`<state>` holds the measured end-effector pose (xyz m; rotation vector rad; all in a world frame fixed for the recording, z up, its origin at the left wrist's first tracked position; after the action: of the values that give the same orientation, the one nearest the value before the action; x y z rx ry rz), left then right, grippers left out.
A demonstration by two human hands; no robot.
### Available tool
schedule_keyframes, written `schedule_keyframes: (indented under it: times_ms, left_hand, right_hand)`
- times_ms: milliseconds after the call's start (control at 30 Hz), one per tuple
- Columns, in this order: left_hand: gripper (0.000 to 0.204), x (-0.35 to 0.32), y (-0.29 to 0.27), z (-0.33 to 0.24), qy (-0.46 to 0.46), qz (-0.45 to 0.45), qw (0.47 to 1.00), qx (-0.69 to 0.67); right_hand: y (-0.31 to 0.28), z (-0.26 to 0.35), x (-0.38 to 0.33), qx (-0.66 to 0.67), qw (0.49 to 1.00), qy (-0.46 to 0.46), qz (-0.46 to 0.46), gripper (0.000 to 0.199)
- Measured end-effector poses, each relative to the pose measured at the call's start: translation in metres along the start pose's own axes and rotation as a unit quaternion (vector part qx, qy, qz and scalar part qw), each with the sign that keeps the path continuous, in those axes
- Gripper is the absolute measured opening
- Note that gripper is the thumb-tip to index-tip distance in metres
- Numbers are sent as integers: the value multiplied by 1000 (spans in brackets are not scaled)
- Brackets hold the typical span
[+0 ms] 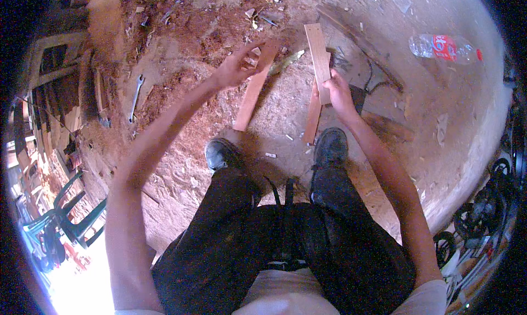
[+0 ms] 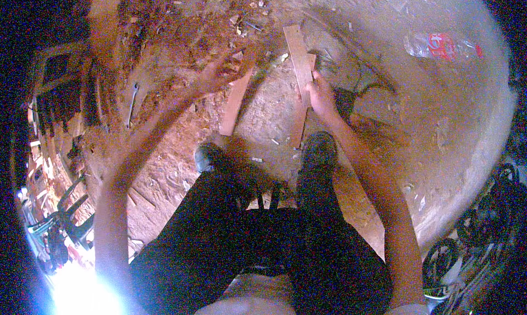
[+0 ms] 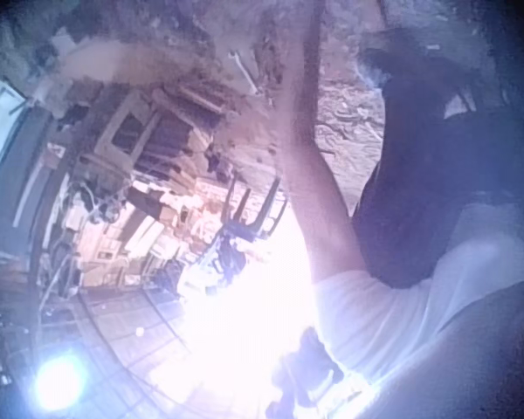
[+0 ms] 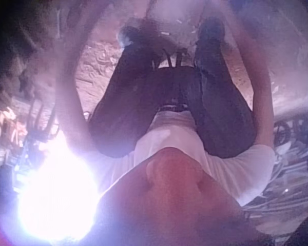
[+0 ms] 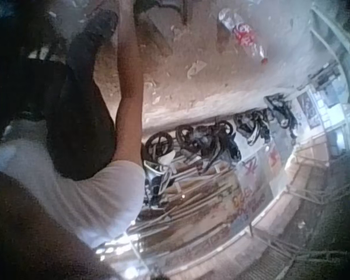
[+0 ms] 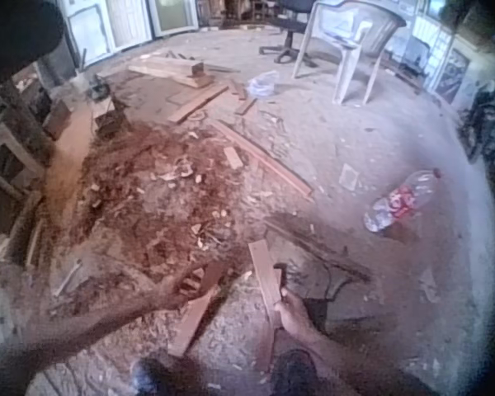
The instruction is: The person assembles pieces of wood into a rectangular frame by hand, aligning the joints and pressing them together.
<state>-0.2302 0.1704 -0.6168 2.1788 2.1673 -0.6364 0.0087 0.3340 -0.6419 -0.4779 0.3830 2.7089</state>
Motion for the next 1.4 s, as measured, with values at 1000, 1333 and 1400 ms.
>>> schedule_keyframes:
  times_ms: [1000, 1333, 1400]
  left_hand:
    - [50, 16, 53, 14, -20, -38, 986, -160]
    - [34, 15, 59, 5, -9, -43, 978, -204]
    - [35, 14, 60, 6, -43, -58, 975, -209]
  right_hand:
    - [0, 33, 2, -418, 908, -16, 24, 53]
    - [-16, 63, 9, -509, 853, -80, 85, 44]
    - [-19, 66, 10, -522, 847, -54, 83, 44]
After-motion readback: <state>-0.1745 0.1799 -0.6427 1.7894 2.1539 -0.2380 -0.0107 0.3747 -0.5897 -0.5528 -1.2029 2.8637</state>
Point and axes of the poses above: each hand's wrist, its own x-axis towards the middle knuckle, its own y-axis out of the palm, z = x × y, the point moved 4 cm from there along x, towards the middle knuckle, and after that the axes turned 14 degrees about z, right-handed, at the moved point
